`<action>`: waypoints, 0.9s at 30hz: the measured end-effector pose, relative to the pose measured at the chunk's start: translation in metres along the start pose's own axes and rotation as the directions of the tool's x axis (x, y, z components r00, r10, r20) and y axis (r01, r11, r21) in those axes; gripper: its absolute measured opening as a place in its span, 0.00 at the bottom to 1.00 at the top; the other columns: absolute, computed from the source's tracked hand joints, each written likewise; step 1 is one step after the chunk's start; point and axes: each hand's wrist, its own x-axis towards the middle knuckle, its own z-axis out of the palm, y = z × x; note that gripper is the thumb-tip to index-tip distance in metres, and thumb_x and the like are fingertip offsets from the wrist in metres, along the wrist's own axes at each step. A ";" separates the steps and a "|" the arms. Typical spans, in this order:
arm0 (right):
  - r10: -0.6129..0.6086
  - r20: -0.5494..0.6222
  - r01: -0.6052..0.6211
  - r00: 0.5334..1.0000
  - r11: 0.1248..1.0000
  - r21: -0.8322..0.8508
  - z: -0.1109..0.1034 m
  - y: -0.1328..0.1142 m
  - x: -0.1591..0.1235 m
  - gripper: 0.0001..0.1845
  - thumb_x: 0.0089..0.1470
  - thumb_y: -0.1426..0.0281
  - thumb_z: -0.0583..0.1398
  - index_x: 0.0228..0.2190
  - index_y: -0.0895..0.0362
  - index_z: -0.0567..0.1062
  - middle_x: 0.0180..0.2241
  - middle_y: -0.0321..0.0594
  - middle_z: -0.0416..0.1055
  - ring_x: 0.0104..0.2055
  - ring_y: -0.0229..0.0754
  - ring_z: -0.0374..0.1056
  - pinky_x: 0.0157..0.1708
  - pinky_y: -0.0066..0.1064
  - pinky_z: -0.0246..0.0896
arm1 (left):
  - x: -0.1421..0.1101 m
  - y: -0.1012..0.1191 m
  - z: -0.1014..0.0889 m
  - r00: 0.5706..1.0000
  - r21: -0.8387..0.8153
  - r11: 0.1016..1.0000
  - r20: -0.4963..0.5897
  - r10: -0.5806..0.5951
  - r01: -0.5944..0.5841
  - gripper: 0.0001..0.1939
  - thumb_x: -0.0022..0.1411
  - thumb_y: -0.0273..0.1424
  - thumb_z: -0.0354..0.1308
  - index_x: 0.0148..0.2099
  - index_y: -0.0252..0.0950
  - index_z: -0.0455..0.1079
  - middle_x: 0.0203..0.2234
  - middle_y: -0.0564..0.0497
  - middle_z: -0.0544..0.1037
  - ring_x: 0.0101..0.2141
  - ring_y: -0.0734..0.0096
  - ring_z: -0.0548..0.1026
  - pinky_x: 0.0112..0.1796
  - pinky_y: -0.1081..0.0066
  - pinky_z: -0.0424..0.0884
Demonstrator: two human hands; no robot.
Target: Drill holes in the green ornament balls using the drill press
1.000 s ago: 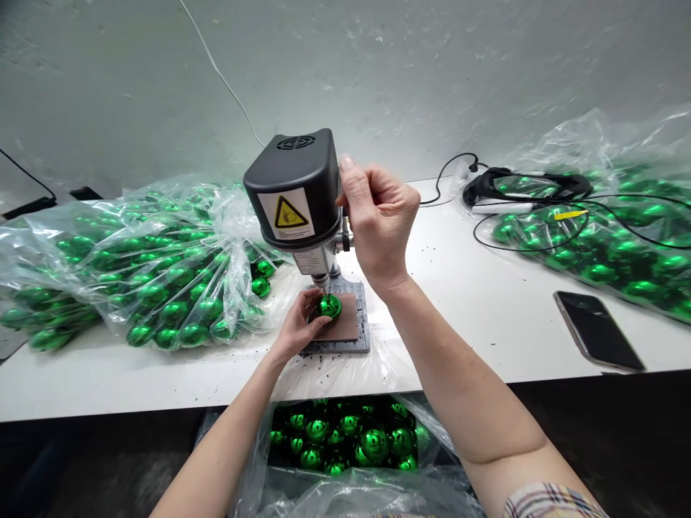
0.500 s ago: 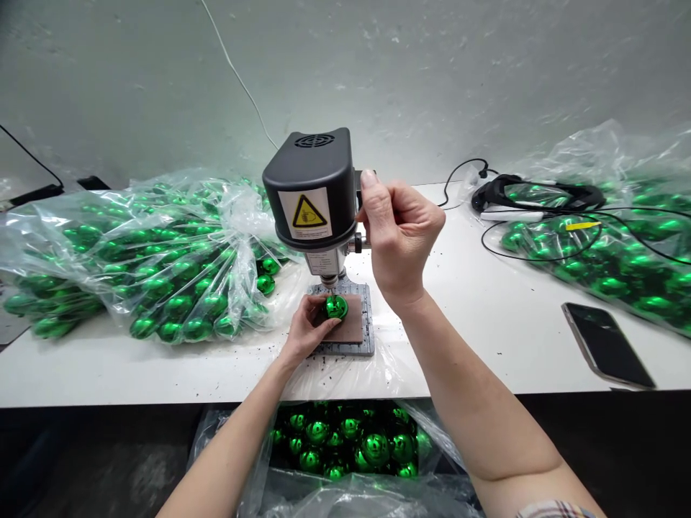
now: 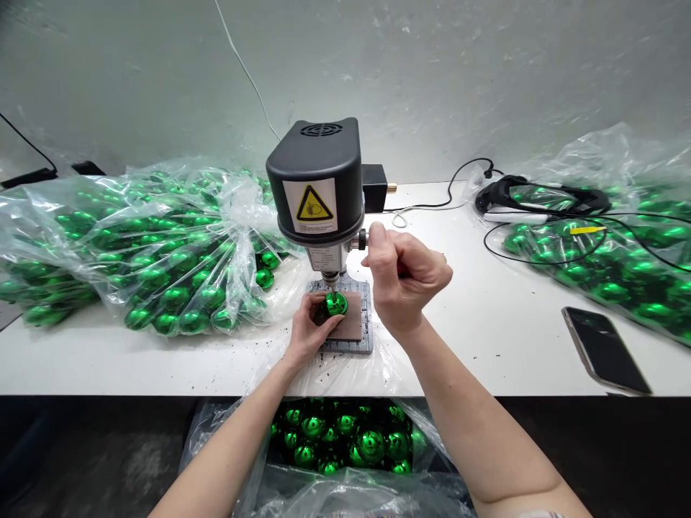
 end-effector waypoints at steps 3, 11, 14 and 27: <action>-0.091 0.059 0.088 0.994 0.995 0.047 -0.007 0.006 -0.007 0.22 0.57 0.71 0.61 0.14 0.55 0.63 0.12 0.29 0.56 0.14 0.30 0.54 0.16 0.30 0.49 | 0.001 -0.004 0.000 1.000 -0.010 1.000 -0.004 0.024 -0.024 0.22 0.56 0.37 0.70 0.47 0.39 0.65 0.50 0.42 0.74 0.51 0.55 0.75 0.53 0.53 0.72; -0.339 0.177 0.324 0.924 0.940 0.107 -0.024 0.034 -0.021 0.21 0.51 0.76 0.61 0.13 0.55 0.59 0.10 0.27 0.52 0.12 0.30 0.51 0.13 0.28 0.46 | 0.000 -0.006 -0.001 1.000 -0.020 0.999 -0.004 0.025 -0.025 0.22 0.56 0.38 0.70 0.49 0.38 0.66 0.50 0.42 0.74 0.52 0.55 0.75 0.54 0.55 0.71; -0.419 0.207 0.395 0.884 0.907 0.147 -0.023 0.033 -0.021 0.21 0.50 0.78 0.60 0.13 0.55 0.58 0.09 0.27 0.53 0.11 0.31 0.51 0.12 0.29 0.46 | 0.001 -0.006 -0.001 1.000 -0.006 1.000 -0.011 0.017 -0.017 0.22 0.56 0.37 0.70 0.48 0.39 0.66 0.48 0.43 0.75 0.51 0.55 0.75 0.53 0.54 0.71; 0.330 0.027 -0.331 0.943 0.935 0.127 0.024 -0.003 0.054 0.21 0.54 0.70 0.64 0.13 0.55 0.68 0.10 0.28 0.53 0.11 0.29 0.47 0.10 0.30 0.34 | -0.052 0.095 -0.049 0.875 0.304 0.943 0.483 -0.027 -0.138 0.20 0.54 0.40 0.71 0.45 0.41 0.70 0.36 0.50 0.77 0.35 0.63 0.75 0.33 0.67 0.69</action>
